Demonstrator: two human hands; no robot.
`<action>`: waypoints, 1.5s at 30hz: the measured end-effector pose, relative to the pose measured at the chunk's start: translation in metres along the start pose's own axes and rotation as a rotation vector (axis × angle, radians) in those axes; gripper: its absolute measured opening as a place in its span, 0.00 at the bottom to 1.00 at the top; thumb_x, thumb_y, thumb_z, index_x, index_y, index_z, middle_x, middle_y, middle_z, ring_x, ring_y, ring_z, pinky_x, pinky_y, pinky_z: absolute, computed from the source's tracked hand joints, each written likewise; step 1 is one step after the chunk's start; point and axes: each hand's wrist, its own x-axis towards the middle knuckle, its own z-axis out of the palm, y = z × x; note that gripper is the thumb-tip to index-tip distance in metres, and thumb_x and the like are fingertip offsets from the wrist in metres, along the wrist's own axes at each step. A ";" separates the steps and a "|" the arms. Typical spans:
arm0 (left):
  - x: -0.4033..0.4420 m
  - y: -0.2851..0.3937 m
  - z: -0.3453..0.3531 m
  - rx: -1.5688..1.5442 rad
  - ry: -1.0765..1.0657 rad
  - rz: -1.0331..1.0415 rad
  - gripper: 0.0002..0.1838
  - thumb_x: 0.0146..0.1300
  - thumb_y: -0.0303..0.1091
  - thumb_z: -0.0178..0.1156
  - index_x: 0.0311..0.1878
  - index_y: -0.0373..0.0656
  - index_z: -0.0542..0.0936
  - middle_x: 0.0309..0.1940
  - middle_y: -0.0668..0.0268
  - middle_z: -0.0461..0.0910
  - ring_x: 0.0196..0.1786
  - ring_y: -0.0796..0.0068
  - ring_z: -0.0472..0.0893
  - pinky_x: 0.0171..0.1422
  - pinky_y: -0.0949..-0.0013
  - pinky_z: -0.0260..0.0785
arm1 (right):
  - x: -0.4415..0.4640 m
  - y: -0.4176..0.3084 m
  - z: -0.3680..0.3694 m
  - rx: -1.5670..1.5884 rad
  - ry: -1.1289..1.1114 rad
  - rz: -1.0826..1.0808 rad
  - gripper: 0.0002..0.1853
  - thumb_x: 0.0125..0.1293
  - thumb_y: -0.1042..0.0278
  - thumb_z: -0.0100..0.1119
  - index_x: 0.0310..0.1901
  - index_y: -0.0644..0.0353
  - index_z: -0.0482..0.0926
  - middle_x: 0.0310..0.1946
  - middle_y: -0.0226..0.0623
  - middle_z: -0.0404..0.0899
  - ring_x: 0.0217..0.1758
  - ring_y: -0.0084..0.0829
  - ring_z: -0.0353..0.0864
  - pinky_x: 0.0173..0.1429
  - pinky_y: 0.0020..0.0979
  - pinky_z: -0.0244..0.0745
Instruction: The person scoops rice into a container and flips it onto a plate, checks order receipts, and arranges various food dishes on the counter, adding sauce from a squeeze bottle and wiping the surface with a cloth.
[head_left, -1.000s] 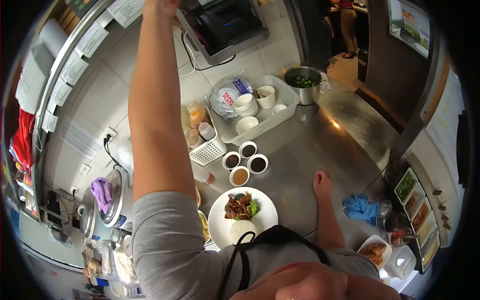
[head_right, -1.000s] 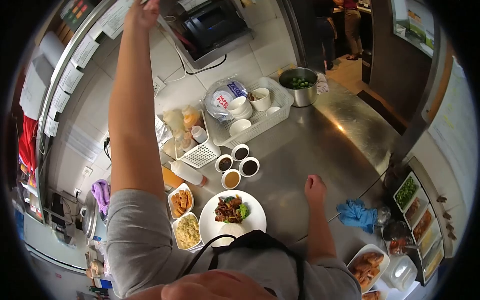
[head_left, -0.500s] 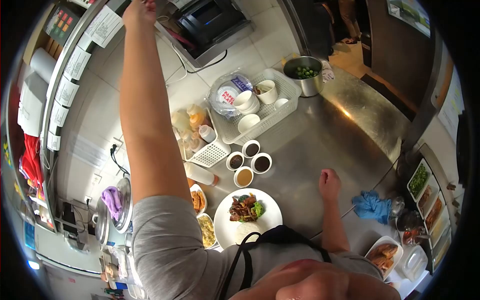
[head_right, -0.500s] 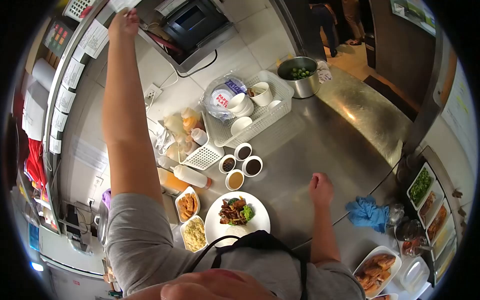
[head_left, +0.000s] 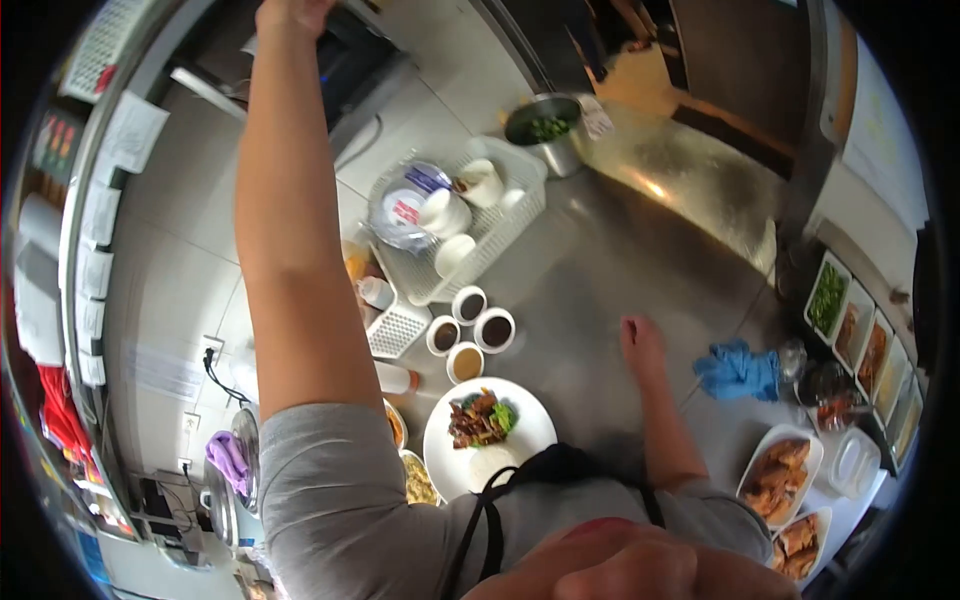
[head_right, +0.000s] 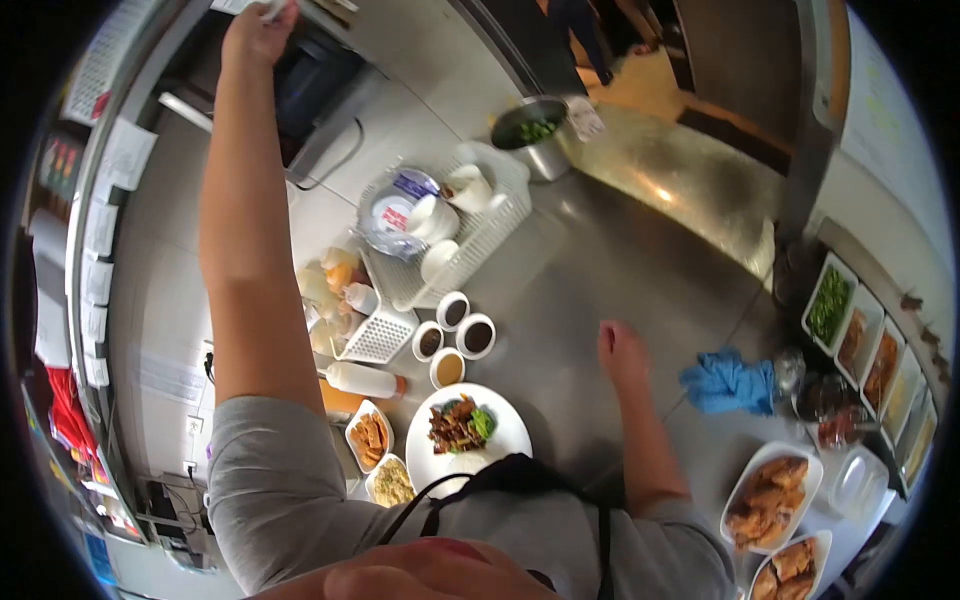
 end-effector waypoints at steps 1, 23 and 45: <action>-0.027 -0.031 0.004 0.126 -0.070 -0.106 0.09 0.58 0.27 0.40 0.40 0.34 0.66 0.30 0.59 0.69 0.29 0.66 0.71 0.33 0.69 0.68 | 0.002 0.008 0.006 0.097 0.037 0.032 0.08 0.54 0.65 0.50 0.35 0.56 0.73 0.30 0.39 0.74 0.33 0.38 0.74 0.36 0.33 0.69; -0.378 -0.350 -0.087 0.766 -0.597 -1.269 0.06 0.48 0.30 0.56 0.28 0.38 0.74 0.21 0.64 0.75 0.18 0.76 0.75 0.19 0.79 0.64 | 0.049 0.003 -0.002 -0.532 -0.002 -0.149 0.08 0.46 0.70 0.51 0.28 0.44 0.77 0.48 0.34 0.64 0.56 0.41 0.55 0.58 0.50 0.44; -0.376 -0.371 -0.107 1.136 -1.144 -0.659 0.11 0.48 0.34 0.51 0.26 0.34 0.76 0.25 0.54 0.77 0.25 0.65 0.78 0.34 0.63 0.71 | 0.053 0.050 -0.028 -0.487 0.525 -0.092 0.08 0.42 0.71 0.55 0.27 0.46 0.75 0.47 0.37 0.68 0.53 0.41 0.63 0.53 0.43 0.54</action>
